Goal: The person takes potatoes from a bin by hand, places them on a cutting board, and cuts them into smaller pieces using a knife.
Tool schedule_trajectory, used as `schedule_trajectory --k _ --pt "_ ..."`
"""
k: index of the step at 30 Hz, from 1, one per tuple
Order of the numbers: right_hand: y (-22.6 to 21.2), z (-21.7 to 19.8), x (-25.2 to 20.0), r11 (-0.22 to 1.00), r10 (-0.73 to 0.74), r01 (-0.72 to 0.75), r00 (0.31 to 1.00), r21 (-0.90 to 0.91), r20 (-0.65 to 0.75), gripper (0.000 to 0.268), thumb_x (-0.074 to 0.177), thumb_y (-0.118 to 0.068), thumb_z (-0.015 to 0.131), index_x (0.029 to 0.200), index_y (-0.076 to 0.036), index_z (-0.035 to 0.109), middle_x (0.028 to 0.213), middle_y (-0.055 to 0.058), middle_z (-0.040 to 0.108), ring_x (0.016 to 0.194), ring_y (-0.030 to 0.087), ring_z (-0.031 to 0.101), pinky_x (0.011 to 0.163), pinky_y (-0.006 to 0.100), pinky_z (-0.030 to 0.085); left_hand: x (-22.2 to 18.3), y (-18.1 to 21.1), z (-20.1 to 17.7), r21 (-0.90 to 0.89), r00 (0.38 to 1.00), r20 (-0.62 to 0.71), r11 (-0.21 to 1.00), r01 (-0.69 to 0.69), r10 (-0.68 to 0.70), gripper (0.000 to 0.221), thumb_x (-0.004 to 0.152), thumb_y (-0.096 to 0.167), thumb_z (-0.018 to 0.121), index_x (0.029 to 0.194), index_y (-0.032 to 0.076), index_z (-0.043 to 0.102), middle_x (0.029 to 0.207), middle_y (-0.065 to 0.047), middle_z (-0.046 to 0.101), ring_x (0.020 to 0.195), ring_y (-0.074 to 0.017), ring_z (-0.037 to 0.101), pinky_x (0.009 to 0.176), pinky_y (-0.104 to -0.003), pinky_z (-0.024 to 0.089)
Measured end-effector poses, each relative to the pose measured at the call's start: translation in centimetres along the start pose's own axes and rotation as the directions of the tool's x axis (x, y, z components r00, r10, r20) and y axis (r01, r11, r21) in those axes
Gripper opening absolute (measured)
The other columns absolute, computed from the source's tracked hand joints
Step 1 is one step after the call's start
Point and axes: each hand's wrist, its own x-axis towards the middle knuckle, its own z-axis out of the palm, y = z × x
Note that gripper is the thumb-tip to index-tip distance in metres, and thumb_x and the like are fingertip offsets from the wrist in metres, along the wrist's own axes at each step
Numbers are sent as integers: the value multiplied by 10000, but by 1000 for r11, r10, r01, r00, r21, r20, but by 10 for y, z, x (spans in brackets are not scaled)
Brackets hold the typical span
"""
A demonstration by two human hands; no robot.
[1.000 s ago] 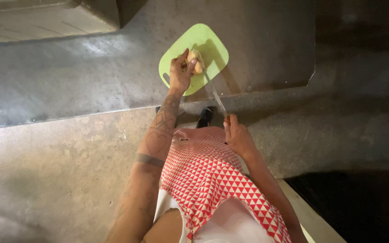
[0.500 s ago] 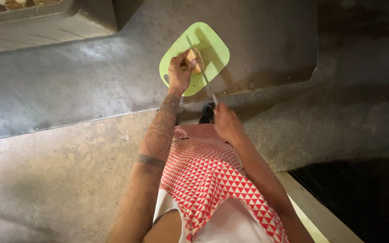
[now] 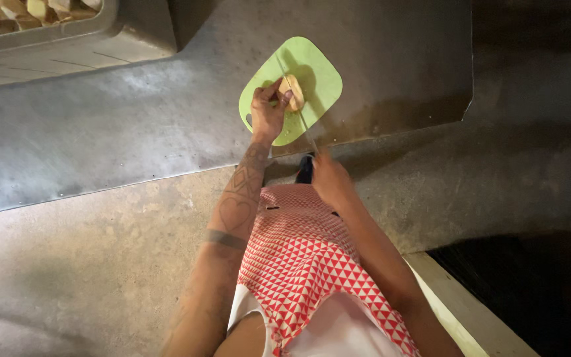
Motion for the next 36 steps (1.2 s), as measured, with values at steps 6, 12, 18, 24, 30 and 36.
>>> schedule_trajectory --k 6,12,18,24,30,36 --pt "2 37 53 994 -55 48 996 -101 -66 271 1073 -285 464 1149 -25 458 853 311 699 852 525 679 713 618 526 -1 30 -17 161 984 167 982 -93 66 734 927 181 783 1555 62 423 1319 -220 571 1207 -347 606 1040 -413 531" --pt "16 41 50 999 -19 17 997 -35 -74 254 1079 -286 462 1151 -43 458 852 306 695 836 525 677 666 628 526 27 39 -26 541 497 781 -12 -841 378 829 921 226 705 1610 236 244 1692 -106 167 1573 -348 64 1265 -568 35" --pt "82 38 -9 991 70 -71 997 -111 -11 291 1021 -312 496 1174 -65 500 877 299 702 841 526 671 709 630 517 50 13 -30 535 519 812 15 -844 268 539 1038 183 566 1555 189 412 1666 -147 310 1595 -343 186 1331 -502 85" --pt "120 -14 -97 998 41 -44 997 -50 -63 284 1032 -324 478 1192 -102 555 940 275 721 898 511 681 766 605 522 54 37 -24 332 849 508 877 -348 145 565 957 305 732 1365 -14 506 1345 -245 591 1230 -400 599 1073 -531 517" --pt "80 -41 -98 982 187 -188 982 9 16 277 1057 -323 441 1164 -78 509 876 272 716 806 476 714 726 581 536 6 41 6 328 995 72 944 37 -64 525 910 458 767 1091 -15 626 1068 -263 649 857 -339 703 754 -477 625" --pt "62 -33 -93 993 -54 46 997 -111 -63 289 1041 -290 481 1185 -40 491 917 313 699 845 533 669 733 623 508 11 49 -39 484 996 64 874 27 -66 375 1085 293 669 1362 46 616 1331 -252 593 1057 -455 666 907 -548 566"
